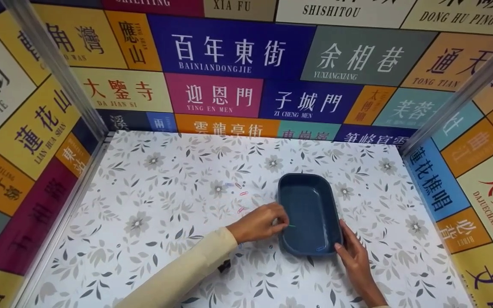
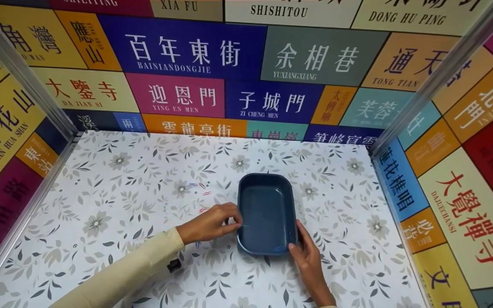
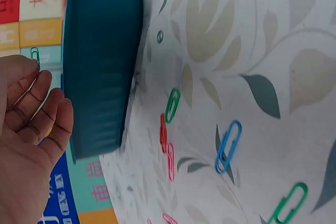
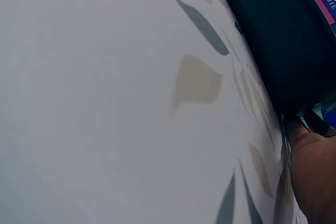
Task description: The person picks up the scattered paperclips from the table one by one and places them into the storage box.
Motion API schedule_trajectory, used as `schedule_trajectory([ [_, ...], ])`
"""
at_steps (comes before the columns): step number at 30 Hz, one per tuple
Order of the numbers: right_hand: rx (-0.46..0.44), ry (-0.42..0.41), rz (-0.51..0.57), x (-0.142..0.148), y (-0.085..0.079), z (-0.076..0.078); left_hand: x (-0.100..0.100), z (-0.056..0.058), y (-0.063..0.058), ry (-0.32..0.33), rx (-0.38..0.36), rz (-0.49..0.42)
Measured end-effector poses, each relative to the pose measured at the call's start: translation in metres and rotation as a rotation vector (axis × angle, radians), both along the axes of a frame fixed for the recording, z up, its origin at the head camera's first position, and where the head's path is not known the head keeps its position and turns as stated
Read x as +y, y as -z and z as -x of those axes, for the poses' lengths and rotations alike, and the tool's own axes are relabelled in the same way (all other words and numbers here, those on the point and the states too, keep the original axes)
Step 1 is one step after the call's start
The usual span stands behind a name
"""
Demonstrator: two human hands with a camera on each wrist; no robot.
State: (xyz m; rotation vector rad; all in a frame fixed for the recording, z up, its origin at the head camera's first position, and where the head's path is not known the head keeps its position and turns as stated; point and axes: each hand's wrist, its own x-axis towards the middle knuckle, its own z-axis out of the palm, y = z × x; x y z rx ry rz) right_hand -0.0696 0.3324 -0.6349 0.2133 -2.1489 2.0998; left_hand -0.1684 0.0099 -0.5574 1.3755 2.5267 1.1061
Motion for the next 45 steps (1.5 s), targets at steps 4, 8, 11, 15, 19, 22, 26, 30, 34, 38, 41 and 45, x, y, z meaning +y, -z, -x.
schedule_trajectory([
  [4,-0.004,-0.009,0.012,0.000,0.000,0.001,0.006,0.000,-0.003,0.037,0.040,0.053],
  [8,-0.012,-0.007,0.017,-0.001,0.000,0.001,0.012,0.000,-0.007,0.064,0.074,0.088],
  [11,-0.023,-0.008,0.012,-0.001,0.000,0.002,0.017,0.001,-0.010,0.073,0.092,0.108],
  [15,-0.033,-0.009,-0.002,-0.001,-0.001,0.002,0.025,0.003,-0.012,0.068,0.115,0.122],
  [19,-0.023,-0.009,-0.013,0.000,-0.002,0.002,0.034,0.006,-0.013,0.061,0.116,0.136],
  [22,-0.008,-0.010,-0.012,0.000,-0.002,0.002,0.040,0.008,-0.013,0.077,0.121,0.159],
  [26,0.003,-0.013,-0.007,0.001,0.000,0.002,0.050,0.011,-0.012,0.109,0.157,0.205],
  [30,0.009,-0.005,-0.002,0.002,0.001,0.000,0.059,0.013,-0.011,0.142,0.179,0.242],
  [34,0.021,-0.005,0.012,0.001,0.002,0.000,0.066,0.015,-0.011,0.182,0.193,0.263],
  [38,0.028,-0.013,0.014,0.001,0.003,0.000,0.071,0.017,-0.012,0.226,0.200,0.298],
  [41,0.021,-0.011,0.006,0.001,0.003,0.000,0.075,0.018,-0.012,0.248,0.202,0.325],
  [45,0.011,-0.012,0.001,0.002,0.003,0.000,0.080,0.020,-0.013,0.263,0.228,0.345],
])
